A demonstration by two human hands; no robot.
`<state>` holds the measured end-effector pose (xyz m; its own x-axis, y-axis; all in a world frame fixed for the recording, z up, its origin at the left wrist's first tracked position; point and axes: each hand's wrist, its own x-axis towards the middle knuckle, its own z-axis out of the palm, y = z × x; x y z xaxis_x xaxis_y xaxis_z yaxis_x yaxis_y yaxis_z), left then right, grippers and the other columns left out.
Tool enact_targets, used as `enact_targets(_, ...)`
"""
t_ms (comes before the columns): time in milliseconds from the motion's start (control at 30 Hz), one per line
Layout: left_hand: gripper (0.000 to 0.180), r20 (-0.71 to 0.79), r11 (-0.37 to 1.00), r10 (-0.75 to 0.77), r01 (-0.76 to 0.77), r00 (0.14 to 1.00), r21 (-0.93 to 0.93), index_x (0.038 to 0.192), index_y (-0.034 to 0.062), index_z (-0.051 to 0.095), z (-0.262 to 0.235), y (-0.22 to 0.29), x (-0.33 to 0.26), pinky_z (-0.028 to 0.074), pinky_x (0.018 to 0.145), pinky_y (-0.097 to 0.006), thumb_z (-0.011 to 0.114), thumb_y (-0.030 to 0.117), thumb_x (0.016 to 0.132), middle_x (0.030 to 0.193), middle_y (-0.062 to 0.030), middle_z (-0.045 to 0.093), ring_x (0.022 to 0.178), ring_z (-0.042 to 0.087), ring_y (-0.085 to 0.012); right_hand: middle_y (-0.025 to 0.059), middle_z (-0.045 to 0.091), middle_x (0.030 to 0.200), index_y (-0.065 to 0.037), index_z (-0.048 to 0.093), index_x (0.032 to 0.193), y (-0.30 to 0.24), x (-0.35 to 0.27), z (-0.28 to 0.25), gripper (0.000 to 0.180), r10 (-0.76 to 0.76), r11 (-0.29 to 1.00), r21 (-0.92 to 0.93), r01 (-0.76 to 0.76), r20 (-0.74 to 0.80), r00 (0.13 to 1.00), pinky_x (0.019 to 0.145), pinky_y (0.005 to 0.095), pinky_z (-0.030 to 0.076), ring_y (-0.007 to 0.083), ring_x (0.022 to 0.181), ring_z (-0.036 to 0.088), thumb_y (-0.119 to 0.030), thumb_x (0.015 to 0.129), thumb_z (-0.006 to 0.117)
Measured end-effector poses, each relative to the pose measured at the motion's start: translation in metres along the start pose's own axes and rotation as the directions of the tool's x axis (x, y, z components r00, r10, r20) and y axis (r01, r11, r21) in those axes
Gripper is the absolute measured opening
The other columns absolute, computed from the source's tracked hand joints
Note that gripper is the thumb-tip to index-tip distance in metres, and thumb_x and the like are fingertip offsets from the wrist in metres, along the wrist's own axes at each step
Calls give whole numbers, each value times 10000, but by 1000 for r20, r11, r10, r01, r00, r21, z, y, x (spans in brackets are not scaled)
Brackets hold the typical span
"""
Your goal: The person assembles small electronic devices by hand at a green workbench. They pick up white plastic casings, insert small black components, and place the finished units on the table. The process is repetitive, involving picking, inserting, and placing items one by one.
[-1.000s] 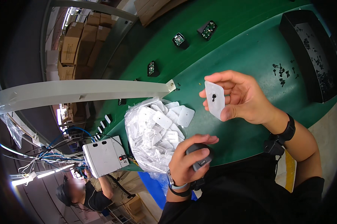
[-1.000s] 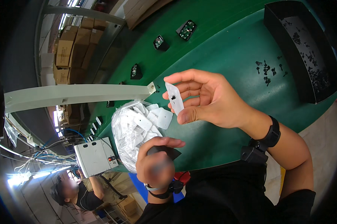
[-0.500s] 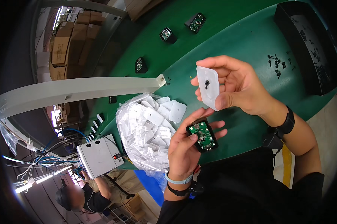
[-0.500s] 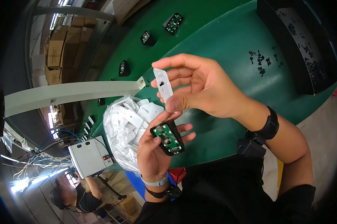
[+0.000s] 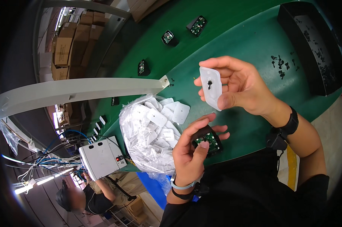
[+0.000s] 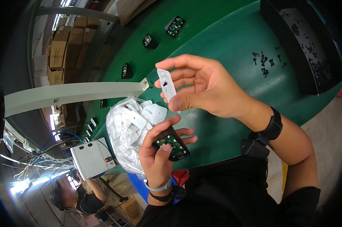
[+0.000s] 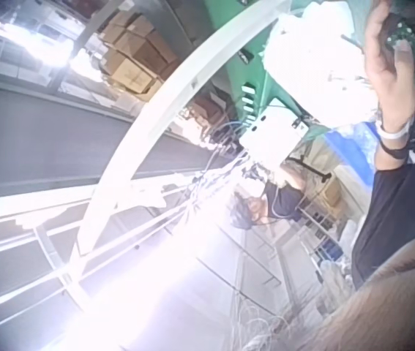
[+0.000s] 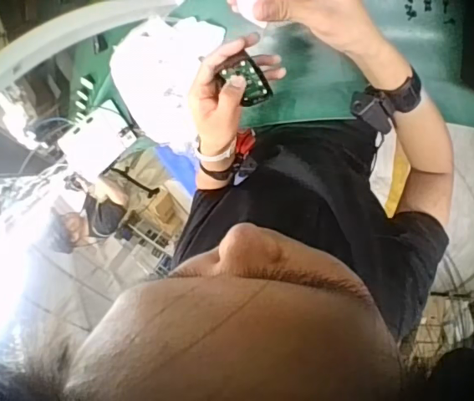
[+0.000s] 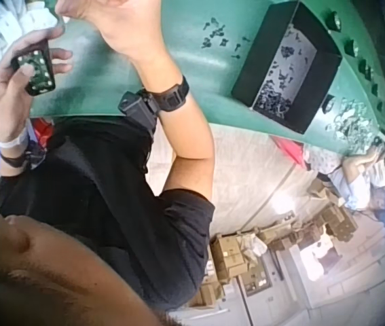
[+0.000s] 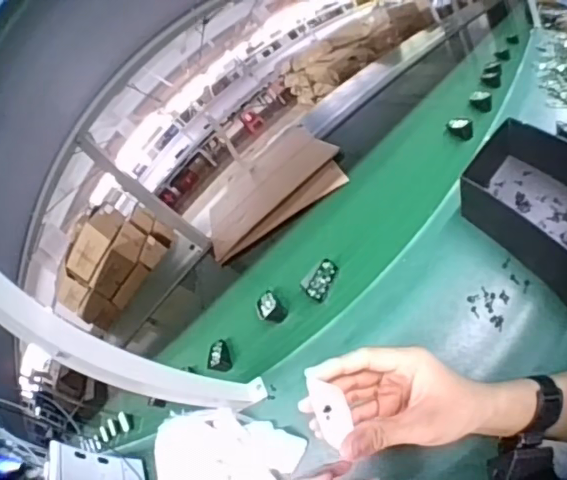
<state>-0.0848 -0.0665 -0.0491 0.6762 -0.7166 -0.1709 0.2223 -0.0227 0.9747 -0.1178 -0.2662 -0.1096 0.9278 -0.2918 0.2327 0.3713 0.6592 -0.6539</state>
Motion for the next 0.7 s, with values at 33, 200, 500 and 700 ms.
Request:
enact_targets(33,418,2,1000,3,-3,1000,-8,1316,-89,476,1,-1,0,573,883,-571,534,66,933,1335,-303,514,1095,625,-470,176,633,1171,21,482,1370,0,0,0,652,0,1000,-2,0,0,1000,935,355,571,223,1097,631,8,798,794)
enact_targets(200,361,80,992,-62,71,995,-107,1318,-65,484,-8,-4,0,534,978,-539,453,-10,962,1364,-253,510,1164,608,-398,176,631,1171,19,484,1370,1,-1,-2,650,-2,1000,-11,2,7,1000,935,355,571,221,1088,633,7,799,794)
enact_targets(500,542,62,861,-217,221,974,-458,1414,-37,441,-29,-11,16,502,980,-594,539,184,928,1387,-262,489,1185,577,-423,193,632,1173,29,489,1357,3,-1,-2,613,-3,999,-42,4,11,1000,910,341,579,215,1063,645,2,817,779)
enact_targets(700,527,79,782,-190,199,979,-591,1438,-14,411,-25,-5,18,376,1106,-616,539,199,974,1451,-241,441,1300,489,-430,199,637,1207,7,468,1373,-2,-1,3,736,129,992,-9,-129,-9,992,903,378,592,255,1018,695,-122,761,855)
